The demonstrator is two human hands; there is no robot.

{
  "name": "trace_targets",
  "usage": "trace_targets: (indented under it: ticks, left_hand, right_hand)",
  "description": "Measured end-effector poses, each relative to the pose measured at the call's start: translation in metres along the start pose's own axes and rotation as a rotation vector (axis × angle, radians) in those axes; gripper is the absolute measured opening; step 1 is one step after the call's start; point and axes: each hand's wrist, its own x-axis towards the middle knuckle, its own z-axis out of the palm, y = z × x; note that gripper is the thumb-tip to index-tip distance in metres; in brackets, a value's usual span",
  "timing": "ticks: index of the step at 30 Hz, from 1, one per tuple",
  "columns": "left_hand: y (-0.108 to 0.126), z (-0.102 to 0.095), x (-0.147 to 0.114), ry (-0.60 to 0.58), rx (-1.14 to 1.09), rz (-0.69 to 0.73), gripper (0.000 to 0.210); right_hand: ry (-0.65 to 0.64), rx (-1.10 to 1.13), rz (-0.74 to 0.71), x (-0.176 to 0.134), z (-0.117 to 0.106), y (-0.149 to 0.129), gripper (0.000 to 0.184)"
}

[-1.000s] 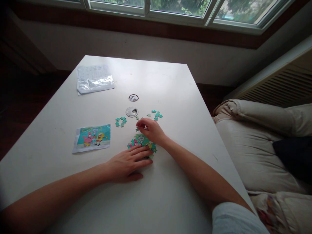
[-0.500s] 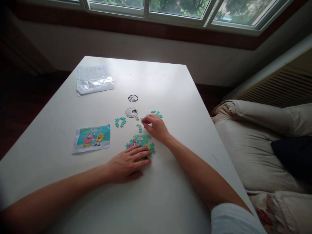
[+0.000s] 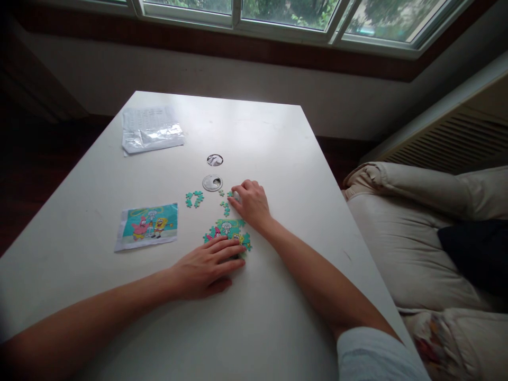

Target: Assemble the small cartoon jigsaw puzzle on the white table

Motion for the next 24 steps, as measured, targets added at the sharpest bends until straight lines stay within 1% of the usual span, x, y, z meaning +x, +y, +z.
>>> trace_targets:
  ticks: [3,6,9,11,14,18,24]
  left_hand:
    - [-0.0002,-0.0002,0.0005,-0.003,-0.001,-0.001,0.044]
    - [-0.0004,-0.0003,0.0003,-0.003,0.000,0.002,0.043]
    - [-0.0007,0.0006,-0.0003,0.006,0.000,0.008,0.043]
    - [-0.0010,0.0013,-0.0008,0.015,0.002,0.013,0.043]
    - [-0.0012,0.0016,-0.0010,0.023,0.005,0.013,0.044]
    - [-0.0010,0.0016,-0.0009,0.031,0.008,0.010,0.043]
    - [-0.0012,0.0027,-0.0009,0.037,0.009,0.014,0.044]
  right_hand:
    - [-0.021,0.030,-0.019,0.0006,0.0000,-0.0001,0.015]
    - [-0.047,0.054,-0.030,-0.0002,-0.0015,0.0010,0.016]
    - [-0.040,0.058,-0.024,-0.0015,-0.0027,0.0009,0.019]
    - [-0.024,0.065,-0.031,-0.0022,-0.0039,-0.0009,0.016]
    - [-0.020,0.082,-0.090,-0.0026,-0.0062,-0.0052,0.012]
    - [-0.051,0.098,-0.164,-0.0027,-0.0081,-0.0086,0.014]
    - [-0.079,0.089,-0.174,-0.0036,-0.0074,-0.0080,0.012]
